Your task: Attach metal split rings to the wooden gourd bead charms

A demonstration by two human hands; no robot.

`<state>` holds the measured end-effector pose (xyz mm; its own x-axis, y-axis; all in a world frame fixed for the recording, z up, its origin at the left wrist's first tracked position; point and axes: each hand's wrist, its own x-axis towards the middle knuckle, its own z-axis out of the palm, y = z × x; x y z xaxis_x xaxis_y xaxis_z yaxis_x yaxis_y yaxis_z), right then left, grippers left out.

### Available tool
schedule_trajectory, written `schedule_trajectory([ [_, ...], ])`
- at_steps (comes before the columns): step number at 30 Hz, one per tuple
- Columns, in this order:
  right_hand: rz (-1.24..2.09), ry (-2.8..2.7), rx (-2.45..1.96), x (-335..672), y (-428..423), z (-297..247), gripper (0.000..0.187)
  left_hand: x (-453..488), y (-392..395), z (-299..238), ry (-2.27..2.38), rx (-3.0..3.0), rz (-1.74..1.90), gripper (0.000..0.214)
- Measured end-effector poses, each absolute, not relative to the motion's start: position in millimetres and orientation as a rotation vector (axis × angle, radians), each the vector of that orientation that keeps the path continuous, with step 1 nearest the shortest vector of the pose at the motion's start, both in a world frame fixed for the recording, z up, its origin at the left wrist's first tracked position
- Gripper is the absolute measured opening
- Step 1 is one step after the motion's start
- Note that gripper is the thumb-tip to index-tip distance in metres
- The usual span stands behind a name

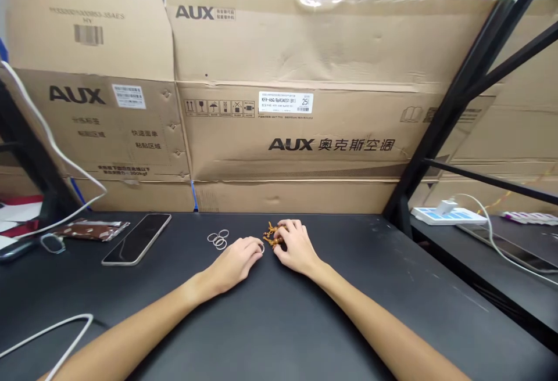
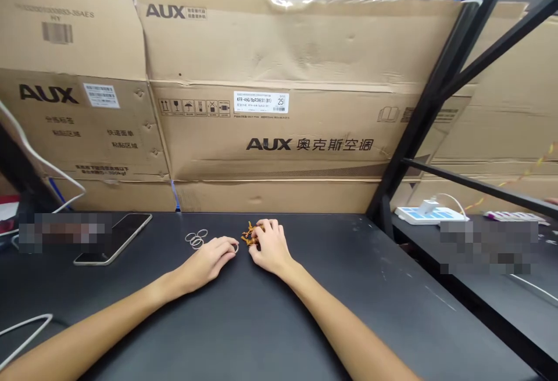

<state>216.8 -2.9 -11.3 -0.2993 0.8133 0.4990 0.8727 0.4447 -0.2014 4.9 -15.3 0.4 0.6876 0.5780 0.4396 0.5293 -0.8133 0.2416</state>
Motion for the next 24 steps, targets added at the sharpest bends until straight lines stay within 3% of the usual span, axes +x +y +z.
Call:
schedule_trajectory([
  [10, -0.066, -2.268, -1.299, 211, -9, -6, 0.011, 4, -10, -2, 0.788, 2.610, 0.937, 0.016],
  [17, 0.154, -2.176, -1.245, 212, 1, -18, 0.029, 4, -5, -4, 0.986, 2.366, 1.007, 0.009],
  [24, 0.300, -2.044, -1.006, 212, 2, -18, 0.030, 4, -2, -6, 1.015, 2.024, 0.994, 0.020],
])
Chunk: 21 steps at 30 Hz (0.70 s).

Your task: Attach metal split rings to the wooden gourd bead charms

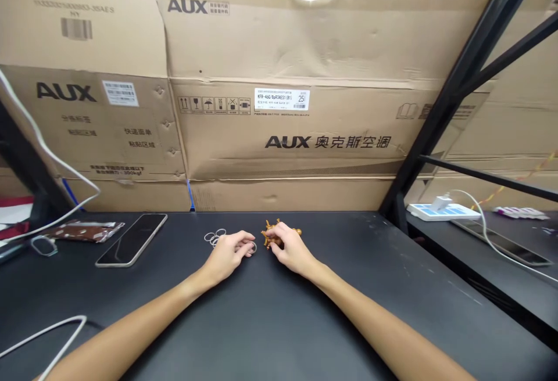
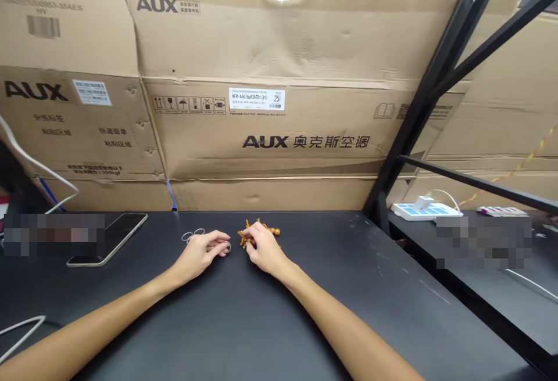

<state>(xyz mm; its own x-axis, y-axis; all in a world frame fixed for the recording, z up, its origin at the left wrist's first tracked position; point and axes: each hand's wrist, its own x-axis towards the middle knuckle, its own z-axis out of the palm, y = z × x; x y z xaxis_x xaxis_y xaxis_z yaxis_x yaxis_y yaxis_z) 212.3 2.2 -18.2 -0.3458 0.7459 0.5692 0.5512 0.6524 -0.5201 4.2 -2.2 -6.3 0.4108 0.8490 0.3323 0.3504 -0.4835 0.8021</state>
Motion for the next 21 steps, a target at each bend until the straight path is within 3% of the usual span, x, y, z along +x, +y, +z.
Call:
schedule_trajectory([
  [7, 0.313, -1.915, -0.949, 210, -4, -8, 0.017, 4, -4, 0, 1.091, 1.970, 0.983, 0.023],
  [14, 0.774, -1.721, -0.940, 201, -7, -14, 0.009, 5, -2, -1, 1.017, 1.783, 0.898, 0.029],
  [21, 0.986, -1.657, -0.951, 193, -12, -15, 0.013, 8, -5, 0, 0.967, 1.771, 0.916, 0.029],
])
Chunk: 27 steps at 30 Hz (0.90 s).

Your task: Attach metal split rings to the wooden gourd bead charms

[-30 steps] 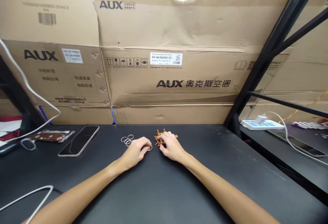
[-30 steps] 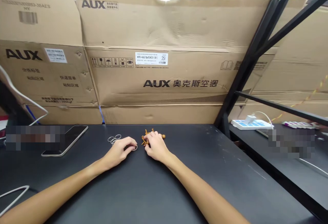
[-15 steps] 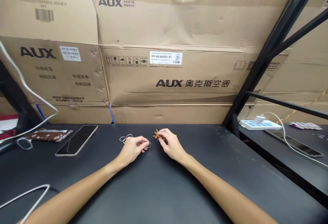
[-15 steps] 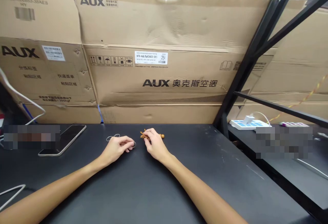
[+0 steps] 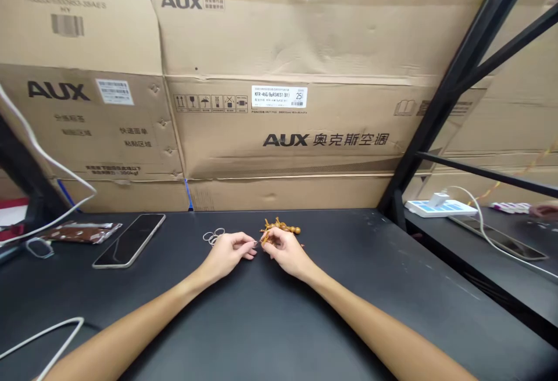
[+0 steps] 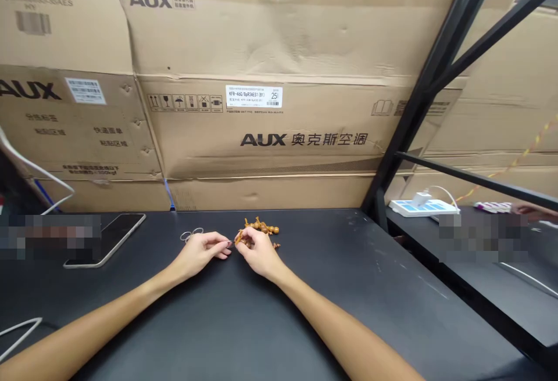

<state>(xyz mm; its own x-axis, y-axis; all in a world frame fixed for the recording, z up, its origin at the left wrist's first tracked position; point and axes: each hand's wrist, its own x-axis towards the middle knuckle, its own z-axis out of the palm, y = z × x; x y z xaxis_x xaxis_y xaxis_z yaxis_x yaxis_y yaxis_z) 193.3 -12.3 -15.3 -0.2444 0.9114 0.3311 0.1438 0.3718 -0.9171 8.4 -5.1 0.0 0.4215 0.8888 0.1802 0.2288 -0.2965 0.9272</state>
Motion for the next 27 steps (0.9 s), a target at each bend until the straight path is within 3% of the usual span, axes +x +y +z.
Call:
schedule_trajectory([
  [11, 1.218, -1.550, -0.842, 189.4, -16.8, -16.7, 0.033, 7.5, -9.8, 2.1, 1.010, 1.888, 1.057, 0.024],
  [27, 1.162, -1.582, -0.857, 186.5, -22.4, -13.7, 0.029, 8.7, -14.6, 3.9, 0.902, 1.951, 1.028, 0.022],
])
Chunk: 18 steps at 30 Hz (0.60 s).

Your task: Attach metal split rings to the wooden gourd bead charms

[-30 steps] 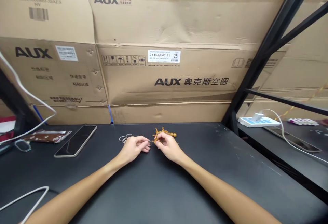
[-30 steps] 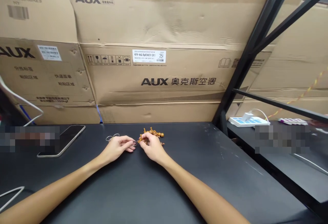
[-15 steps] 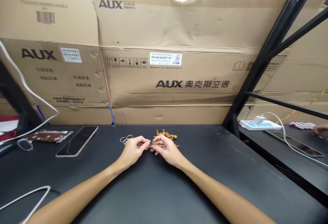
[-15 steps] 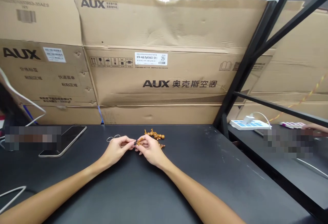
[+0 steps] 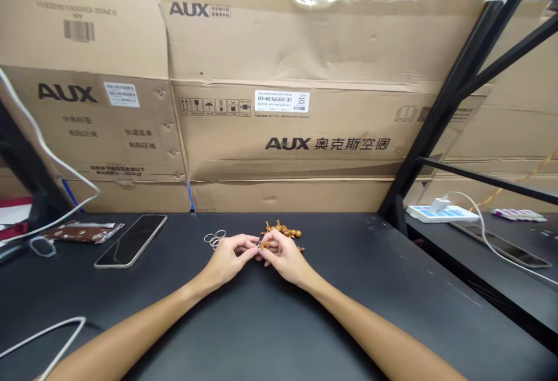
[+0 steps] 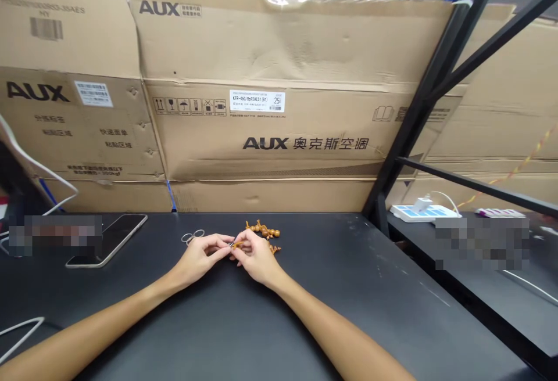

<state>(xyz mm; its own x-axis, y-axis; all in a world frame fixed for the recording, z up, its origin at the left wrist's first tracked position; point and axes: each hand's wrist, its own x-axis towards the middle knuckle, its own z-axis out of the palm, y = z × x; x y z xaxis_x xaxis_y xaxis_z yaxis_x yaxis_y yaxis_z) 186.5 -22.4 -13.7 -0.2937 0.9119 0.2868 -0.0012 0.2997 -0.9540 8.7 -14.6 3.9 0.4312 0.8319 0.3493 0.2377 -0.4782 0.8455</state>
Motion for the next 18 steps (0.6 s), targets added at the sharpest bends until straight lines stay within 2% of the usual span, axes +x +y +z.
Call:
schedule_trajectory([
  [11, 1.152, -1.634, -0.875, 191, -22, -10, 0.031, 8, -16, 7, 0.946, 2.141, 1.016, 0.017],
  [18, 1.156, -1.639, -0.885, 198, -13, -13, 0.037, 8, -13, 3, 0.808, 1.959, 0.976, 0.016],
])
